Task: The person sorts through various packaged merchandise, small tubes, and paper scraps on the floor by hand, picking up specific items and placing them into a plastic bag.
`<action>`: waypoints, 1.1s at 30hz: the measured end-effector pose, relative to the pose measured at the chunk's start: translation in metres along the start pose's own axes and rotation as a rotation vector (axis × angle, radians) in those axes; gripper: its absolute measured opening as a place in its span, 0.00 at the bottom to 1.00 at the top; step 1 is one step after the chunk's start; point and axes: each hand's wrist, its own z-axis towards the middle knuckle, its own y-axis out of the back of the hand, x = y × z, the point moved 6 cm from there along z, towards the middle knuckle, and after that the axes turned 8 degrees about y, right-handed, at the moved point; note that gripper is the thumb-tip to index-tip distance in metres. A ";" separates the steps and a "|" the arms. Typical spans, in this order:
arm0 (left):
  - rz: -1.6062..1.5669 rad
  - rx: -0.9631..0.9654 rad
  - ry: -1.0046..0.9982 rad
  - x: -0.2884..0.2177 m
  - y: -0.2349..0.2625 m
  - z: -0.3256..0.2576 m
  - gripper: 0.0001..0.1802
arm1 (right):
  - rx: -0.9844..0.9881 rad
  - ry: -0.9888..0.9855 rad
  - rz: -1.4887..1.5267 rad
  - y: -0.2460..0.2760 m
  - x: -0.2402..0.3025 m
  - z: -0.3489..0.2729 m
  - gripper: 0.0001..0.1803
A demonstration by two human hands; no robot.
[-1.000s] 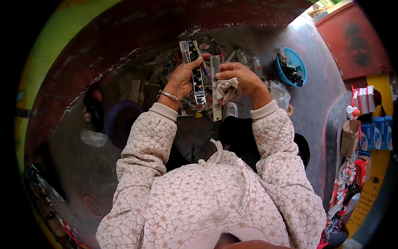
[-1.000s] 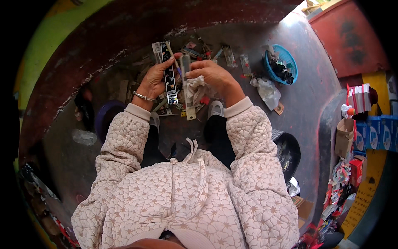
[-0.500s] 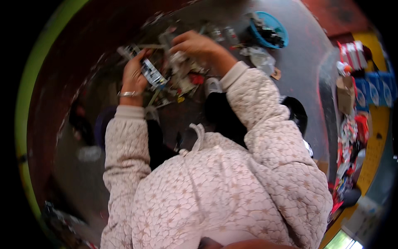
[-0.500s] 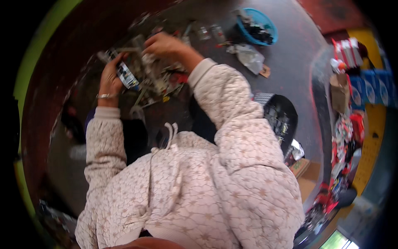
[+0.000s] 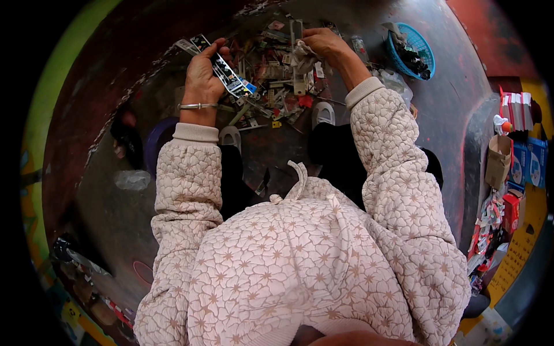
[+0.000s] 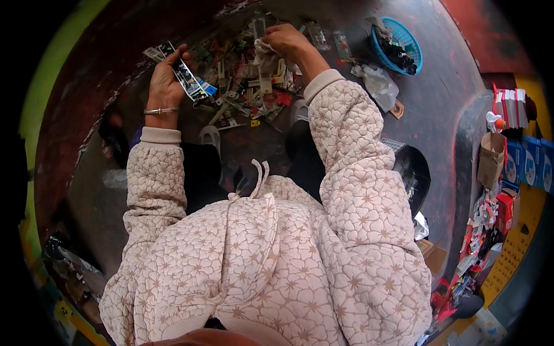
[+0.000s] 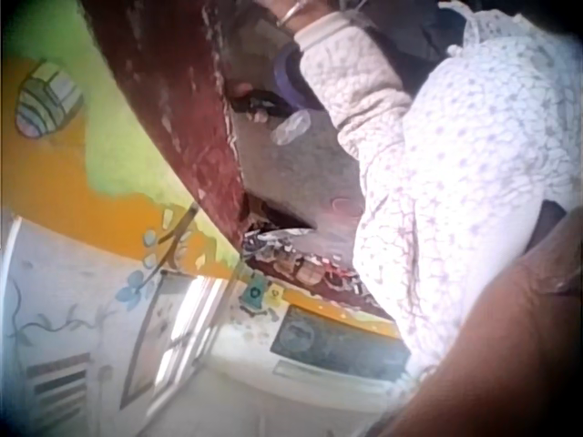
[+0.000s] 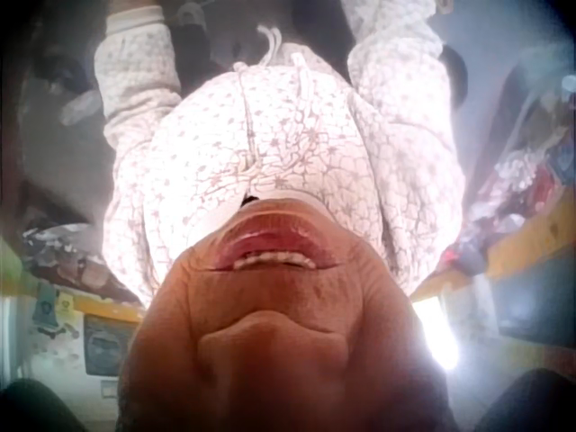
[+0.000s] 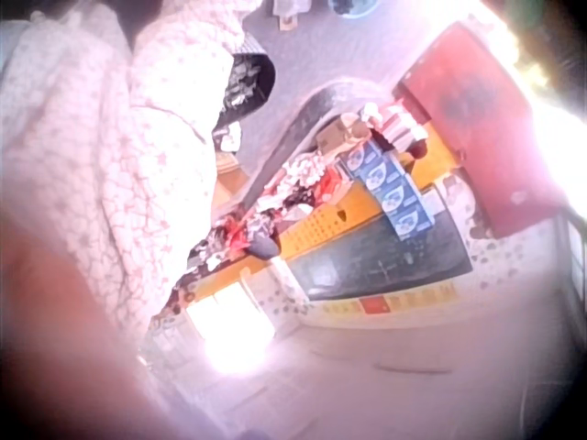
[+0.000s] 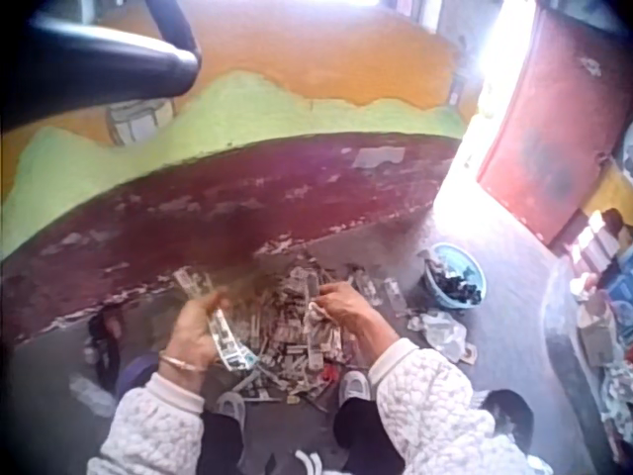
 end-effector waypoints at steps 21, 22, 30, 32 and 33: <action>0.678 0.253 0.000 0.044 -0.061 -0.041 0.11 | 0.181 -0.020 0.581 -0.018 0.099 -0.057 0.03; 0.661 0.281 0.014 0.044 -0.061 -0.040 0.11 | 0.188 -0.019 0.539 -0.020 0.101 -0.059 0.03; 0.611 0.316 0.059 0.047 -0.063 -0.045 0.08 | 0.248 -0.055 0.673 -0.025 0.093 -0.057 0.03; 0.583 0.328 0.042 0.045 -0.066 -0.047 0.07 | 0.197 -0.028 0.627 -0.019 0.095 -0.058 0.04; 0.570 0.334 0.033 0.045 -0.066 -0.048 0.07 | 0.131 -0.008 0.576 -0.012 0.100 -0.060 0.04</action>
